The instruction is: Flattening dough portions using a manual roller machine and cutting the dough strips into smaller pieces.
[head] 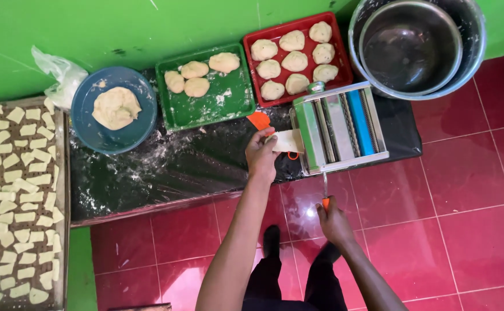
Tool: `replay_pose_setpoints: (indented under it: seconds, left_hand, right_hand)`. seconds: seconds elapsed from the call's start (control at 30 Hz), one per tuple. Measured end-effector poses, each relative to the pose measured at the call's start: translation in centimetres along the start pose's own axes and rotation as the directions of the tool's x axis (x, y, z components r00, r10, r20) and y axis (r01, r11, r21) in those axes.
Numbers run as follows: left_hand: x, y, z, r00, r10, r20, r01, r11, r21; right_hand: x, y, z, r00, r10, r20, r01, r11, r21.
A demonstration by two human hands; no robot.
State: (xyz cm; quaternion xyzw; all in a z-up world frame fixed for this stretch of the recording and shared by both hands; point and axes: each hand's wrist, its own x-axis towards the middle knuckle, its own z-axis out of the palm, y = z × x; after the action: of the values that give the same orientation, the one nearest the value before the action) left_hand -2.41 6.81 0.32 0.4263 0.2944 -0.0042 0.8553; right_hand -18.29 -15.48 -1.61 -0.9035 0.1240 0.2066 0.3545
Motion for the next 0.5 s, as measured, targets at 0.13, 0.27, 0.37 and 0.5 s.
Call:
replay_pose_setpoints:
  seconds: [0.13, 0.27, 0.37, 0.5]
  left_hand:
    - [-0.4, 2.3, -0.4, 0.997, 0.073, -0.011, -0.073, 0.997, 0.004]
    - [-2.0, 5.8, -2.8, 0.991, 0.137, -0.006, -0.137, 0.990, 0.019]
    - [-2.8, 7.9, -6.7, 0.979, 0.196, -0.051, -0.184, 0.966, 0.180]
    - [-2.9, 8.8, -12.7, 0.961, 0.235, -0.144, -0.179, 0.929, 0.323]
  right_hand:
    - [0.1, 0.0, 0.1, 1.000, -0.019, -0.012, 0.019, 1.000, 0.006]
    - [0.2, 0.2, 0.4, 1.000, -0.021, -0.017, 0.021, 1.000, 0.016]
    - [0.5, 1.1, 0.6, 0.999, -0.034, -0.028, 0.034, 0.999, 0.018]
    - [0.9, 2.2, 1.1, 0.998, -0.062, -0.033, 0.062, 0.998, 0.019]
